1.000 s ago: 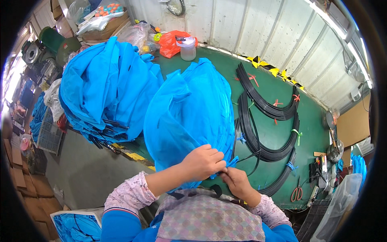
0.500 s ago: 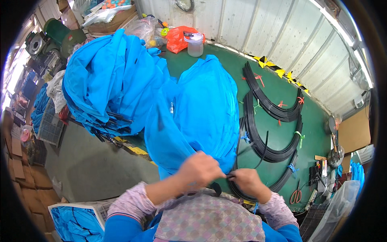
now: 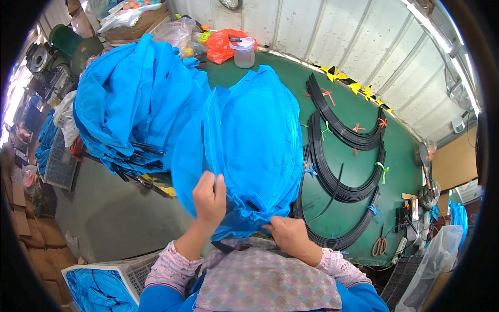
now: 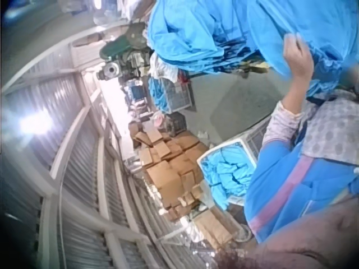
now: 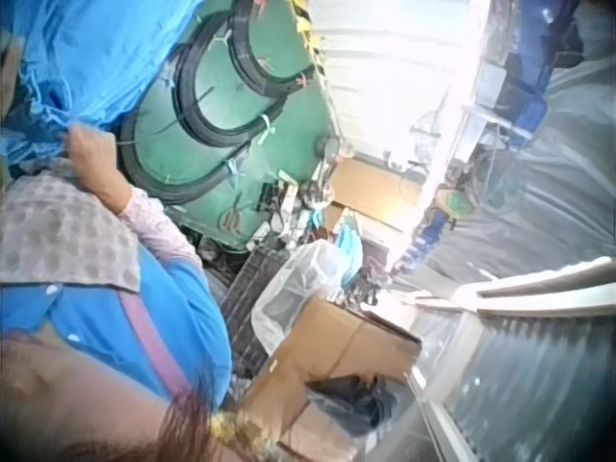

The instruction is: The person inserts black elastic bands into the edges of blue fabric pieces and ties them off. The person then places the finished items into a white basket. The person repeats this process for multiple fabric pieces.

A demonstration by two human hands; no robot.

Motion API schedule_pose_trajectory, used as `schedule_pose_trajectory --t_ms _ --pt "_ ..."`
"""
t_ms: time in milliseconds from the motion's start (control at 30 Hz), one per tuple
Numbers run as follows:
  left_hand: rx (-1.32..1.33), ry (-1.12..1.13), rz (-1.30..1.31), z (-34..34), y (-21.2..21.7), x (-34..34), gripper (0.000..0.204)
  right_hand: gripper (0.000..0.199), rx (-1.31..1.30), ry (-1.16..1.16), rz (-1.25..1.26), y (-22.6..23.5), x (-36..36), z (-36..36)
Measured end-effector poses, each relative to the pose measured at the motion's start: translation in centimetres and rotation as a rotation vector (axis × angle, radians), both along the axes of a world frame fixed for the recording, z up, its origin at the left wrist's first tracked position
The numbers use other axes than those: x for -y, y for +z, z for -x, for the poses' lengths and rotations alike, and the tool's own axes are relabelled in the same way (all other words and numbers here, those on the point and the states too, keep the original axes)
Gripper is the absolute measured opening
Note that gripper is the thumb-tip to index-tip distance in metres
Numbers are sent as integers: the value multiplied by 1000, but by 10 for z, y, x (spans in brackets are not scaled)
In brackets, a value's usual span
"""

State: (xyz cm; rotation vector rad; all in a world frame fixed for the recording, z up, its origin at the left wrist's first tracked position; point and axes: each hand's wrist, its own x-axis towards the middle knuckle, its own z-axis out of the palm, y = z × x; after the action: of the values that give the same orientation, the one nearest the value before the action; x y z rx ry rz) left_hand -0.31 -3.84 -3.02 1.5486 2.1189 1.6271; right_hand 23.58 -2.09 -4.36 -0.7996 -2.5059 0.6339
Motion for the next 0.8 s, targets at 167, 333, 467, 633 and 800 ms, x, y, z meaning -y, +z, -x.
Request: schedule_pose_trajectory --t_ms 167,333,467,633,800 --pt "71 196 -90 36 54 -7 41 21 -69 264 217 9 12 -46" --pt "65 131 -154 11 64 -7 38 21 -113 106 176 -4 23 -88" --pt "134 -218 -148 -57 28 15 35 19 -53 -118 40 2 12 -43" --pt "775 -15 341 -15 -103 26 39 24 304 8 -31 -27 1 -48" --pt "836 0 369 -32 -140 30 36 24 435 14 107 -48 -1 -70"
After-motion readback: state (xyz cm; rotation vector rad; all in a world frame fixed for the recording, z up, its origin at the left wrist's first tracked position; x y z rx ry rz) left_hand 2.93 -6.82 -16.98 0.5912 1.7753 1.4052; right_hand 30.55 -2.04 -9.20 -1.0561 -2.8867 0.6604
